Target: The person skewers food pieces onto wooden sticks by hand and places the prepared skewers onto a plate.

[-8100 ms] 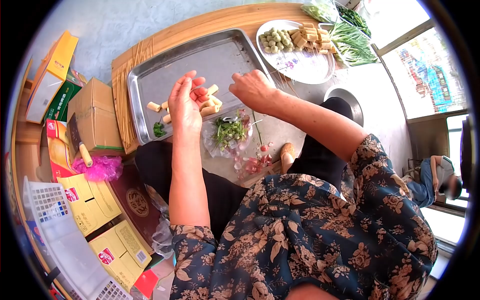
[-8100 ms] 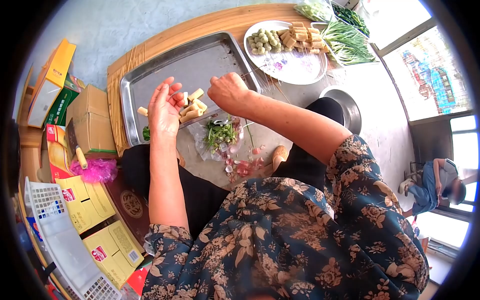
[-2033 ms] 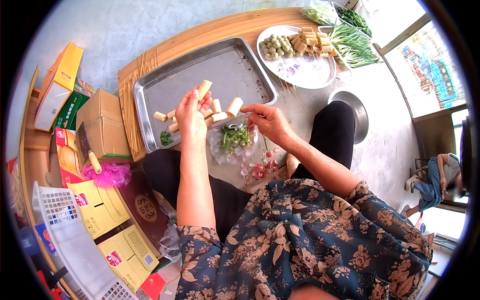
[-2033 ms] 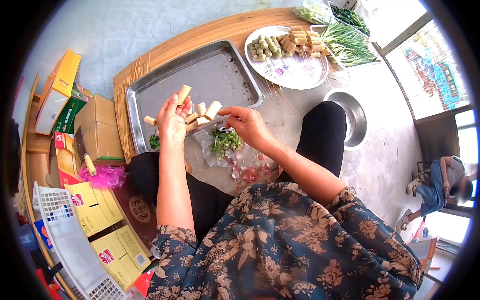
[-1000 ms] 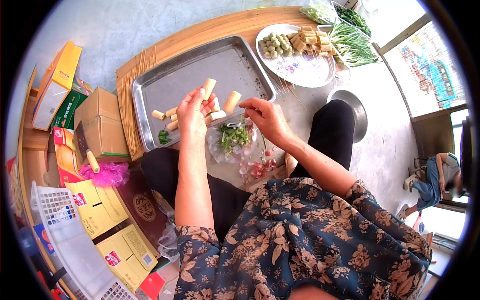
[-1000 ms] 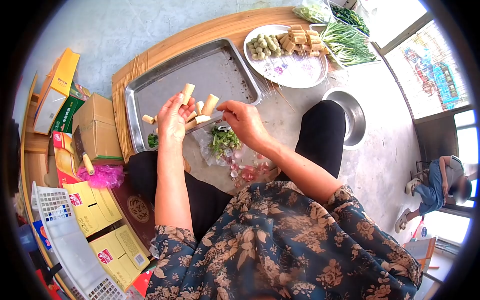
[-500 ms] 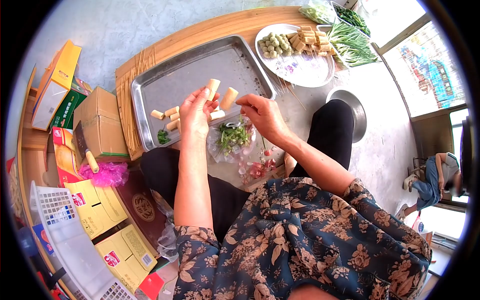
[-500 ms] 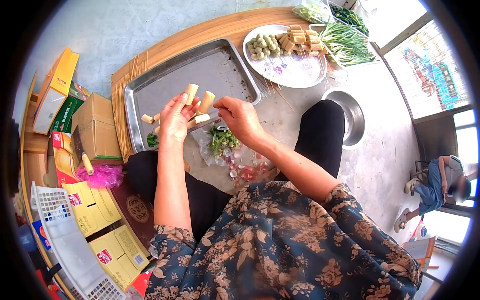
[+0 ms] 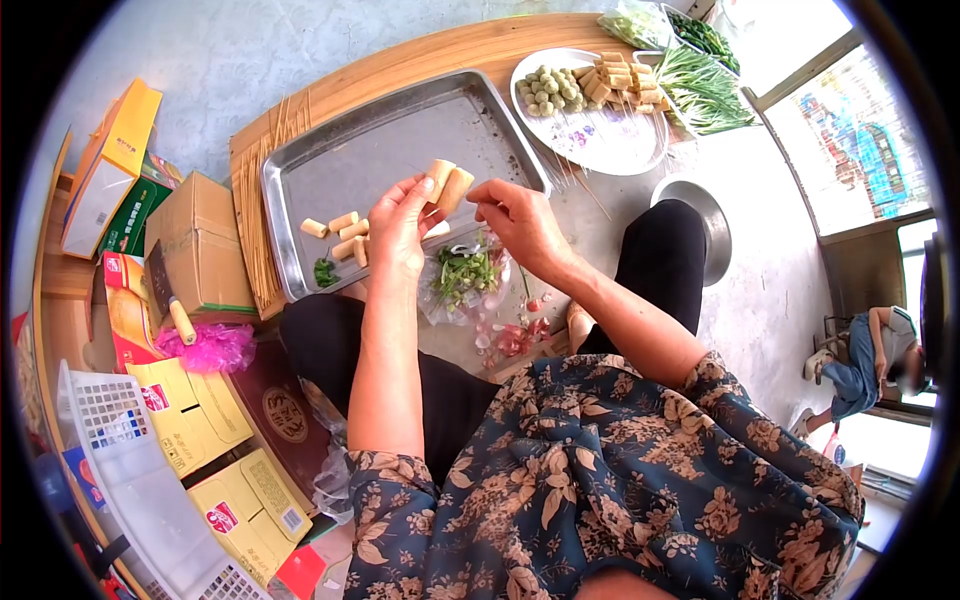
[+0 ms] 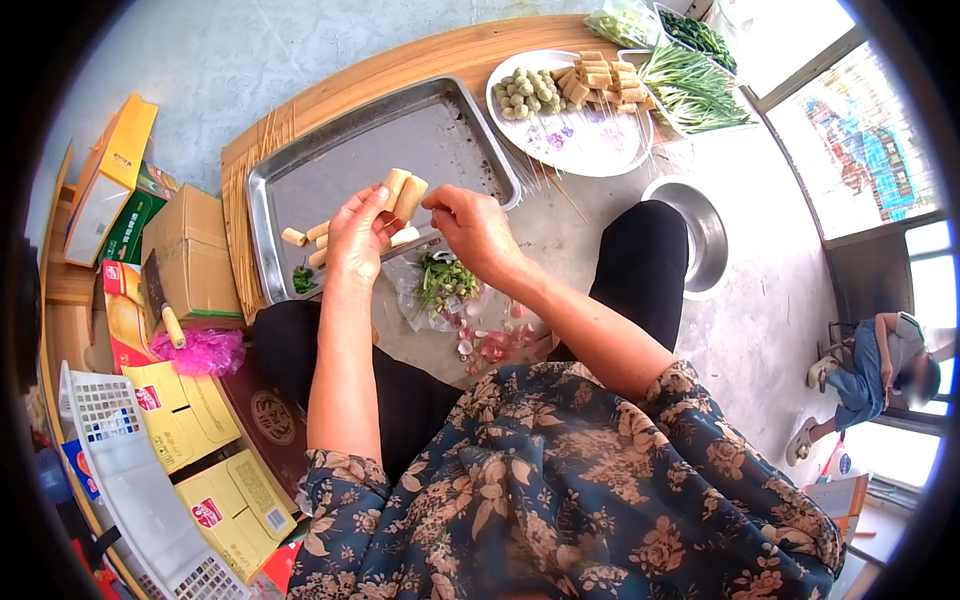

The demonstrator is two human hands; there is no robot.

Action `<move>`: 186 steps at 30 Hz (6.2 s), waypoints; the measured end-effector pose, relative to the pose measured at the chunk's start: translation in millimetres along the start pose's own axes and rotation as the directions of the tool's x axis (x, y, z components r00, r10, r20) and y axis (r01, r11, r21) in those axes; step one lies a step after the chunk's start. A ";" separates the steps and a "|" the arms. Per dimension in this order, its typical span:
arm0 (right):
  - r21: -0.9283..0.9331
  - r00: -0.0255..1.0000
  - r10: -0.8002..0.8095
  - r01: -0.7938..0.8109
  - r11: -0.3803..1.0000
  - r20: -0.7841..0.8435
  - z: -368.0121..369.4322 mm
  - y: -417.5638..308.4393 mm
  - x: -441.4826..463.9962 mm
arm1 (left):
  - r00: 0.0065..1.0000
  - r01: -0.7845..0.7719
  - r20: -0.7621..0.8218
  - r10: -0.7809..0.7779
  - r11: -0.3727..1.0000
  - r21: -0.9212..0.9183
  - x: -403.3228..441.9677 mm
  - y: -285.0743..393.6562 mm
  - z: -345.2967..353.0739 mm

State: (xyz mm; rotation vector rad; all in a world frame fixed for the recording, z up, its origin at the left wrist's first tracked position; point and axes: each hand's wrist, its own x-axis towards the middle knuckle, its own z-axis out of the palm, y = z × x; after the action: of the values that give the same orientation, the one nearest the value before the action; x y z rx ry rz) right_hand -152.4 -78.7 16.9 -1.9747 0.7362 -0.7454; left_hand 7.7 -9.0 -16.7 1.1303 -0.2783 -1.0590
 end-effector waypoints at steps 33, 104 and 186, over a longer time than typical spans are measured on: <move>-0.711 0.794 -0.079 0.579 0.399 0.603 3.5 8.3 54.8 | 0.959 -0.200 -0.228 0.169 0.972 -0.121 -12.1 30.4 -10.2; 0.150 0.954 0.201 -0.237 0.960 0.221 -20.3 7.6 -0.7 | 0.992 -0.122 -0.021 0.122 0.992 -0.018 -4.0 11.0 -2.3; 0.480 0.823 0.270 -0.523 0.704 0.500 -48.4 21.4 15.1 | 0.985 -0.167 0.046 0.169 0.985 -0.044 -4.4 16.1 -3.9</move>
State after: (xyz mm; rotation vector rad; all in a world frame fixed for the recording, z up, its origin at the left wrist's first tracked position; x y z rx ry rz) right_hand -182.8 -124.3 22.6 -1.2416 0.5619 -0.2339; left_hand 16.8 -2.7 -3.6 1.0275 -0.3836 -0.9401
